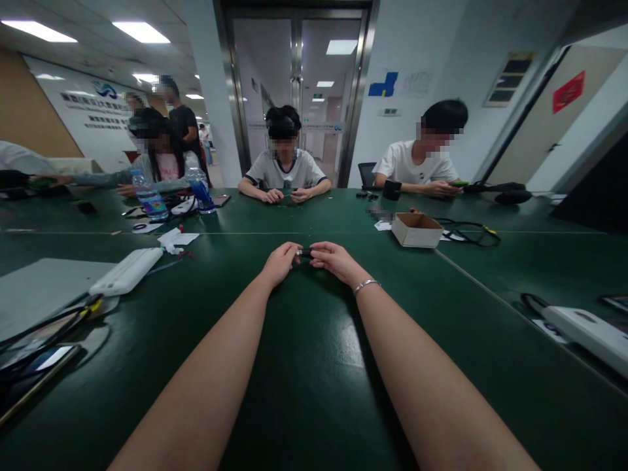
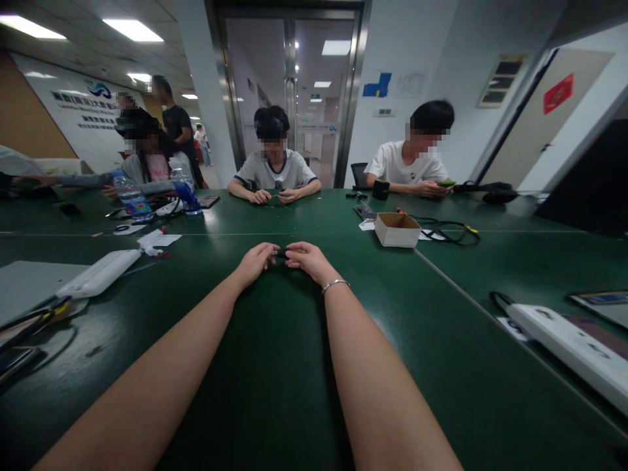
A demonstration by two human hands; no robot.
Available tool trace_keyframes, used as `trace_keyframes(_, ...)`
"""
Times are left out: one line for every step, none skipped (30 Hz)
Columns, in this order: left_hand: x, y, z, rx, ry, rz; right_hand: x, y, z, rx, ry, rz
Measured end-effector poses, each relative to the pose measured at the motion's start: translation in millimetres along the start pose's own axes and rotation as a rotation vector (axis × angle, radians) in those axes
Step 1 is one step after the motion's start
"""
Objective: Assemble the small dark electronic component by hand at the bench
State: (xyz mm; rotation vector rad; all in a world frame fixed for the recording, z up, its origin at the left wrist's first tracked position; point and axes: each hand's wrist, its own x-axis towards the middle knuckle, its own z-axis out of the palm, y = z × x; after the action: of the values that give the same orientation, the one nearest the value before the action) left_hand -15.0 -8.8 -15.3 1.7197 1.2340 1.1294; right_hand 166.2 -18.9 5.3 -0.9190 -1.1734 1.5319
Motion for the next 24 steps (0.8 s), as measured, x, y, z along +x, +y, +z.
trace_keyframes(-0.1,0.8,-0.1,0.002,-0.008,0.004,0.1,0.0,0.0,0.0,-0.003,-0.001)
trace_keyframes(-0.3,1.9,-0.2,0.005,-0.011,0.007,0.1,-0.1,0.0,-0.001,-0.006,0.0)
trace_keyframes(-0.5,3.1,-0.3,0.005,-0.006,0.006,0.1,-0.2,0.0,-0.005,-0.006,0.002)
trace_keyframes(-0.7,4.5,-0.3,-0.001,0.001,0.0,0.1,-0.4,0.1,-0.01,-0.004,0.003)
trace_keyframes(-1.0,5.8,-0.2,-0.013,0.01,-0.01,0.1,-0.4,0.2,-0.015,-0.003,0.003)
trace_keyframes(-1.3,6.9,-0.2,-0.027,0.02,-0.022,0.1,-0.3,0.2,-0.019,-0.003,0.002)
trace_keyframes(-1.7,7.6,-0.1,-0.038,0.024,-0.029,0.2,-0.1,0.2,-0.021,-0.005,-0.001)
trace_keyframes(-2.0,7.8,0.0,-0.04,0.024,-0.03,0.2,0.3,0.1,-0.021,-0.009,-0.003)
trace_keyframes(-2.3,7.6,0.1,-0.033,0.02,-0.023,0.4,0.6,-0.1,-0.02,-0.014,-0.006)
trace_keyframes(-2.5,7.1,0.1,-0.02,0.013,-0.009,0.5,0.9,-0.3,-0.019,-0.016,-0.007)
trace_keyframes(-2.6,6.3,0.2,-0.004,0.007,0.01,0.6,1.1,-0.5,-0.018,-0.014,-0.007)
trace_keyframes(-2.6,5.6,0.2,0.011,0.003,0.031,0.6,1.1,-0.7,-0.018,-0.012,-0.006)
trace_keyframes(-2.5,5.1,0.2,0.02,0.007,0.047,0.6,0.9,-0.8,-0.019,-0.009,-0.003)
trace_keyframes(-2.4,4.9,0.3,0.023,0.016,0.056,0.5,0.5,-0.8,-0.021,-0.005,0.0)
trace_keyframes(-2.3,5.1,0.3,0.018,0.024,0.055,0.4,0.1,-0.8,-0.023,-0.001,0.003)
trace_keyframes(-2.3,5.4,0.3,0.009,0.03,0.049,0.2,-0.4,-0.7,-0.023,0.0,0.004)
trace_keyframes(-2.4,5.9,0.4,-0.001,0.031,0.039,0.1,-0.7,-0.6,-0.024,0.0,0.004)
trace_keyframes(-2.4,6.3,0.5,-0.009,0.023,0.03,0.0,-0.9,-0.5,-0.023,-0.001,0.0)
trace_keyframes(-2.4,6.4,0.7,-0.016,0.011,0.024,-0.1,-0.8,-0.5,-0.023,-0.003,-0.002)
trace_keyframes(-2.4,6.3,0.8,-0.019,0.003,0.023,0.0,-0.6,-0.6,-0.024,-0.007,-0.005)
trace_keyframes(-2.2,6.0,1.0,-0.011,0.002,0.028,0.1,-0.2,-0.8,-0.027,-0.011,-0.006)
trace_keyframes(-2.0,5.4,1.1,0.005,0.01,0.035,0.3,0.3,-1.1,-0.029,-0.013,-0.005)
trace_keyframes(-1.7,4.9,1.2,0.023,0.023,0.04,0.6,0.7,-1.4,-0.032,-0.015,-0.002)
trace_keyframes(-1.4,4.4,1.2,0.034,0.036,0.04,0.9,1.0,-1.8,-0.033,-0.016,-0.001)
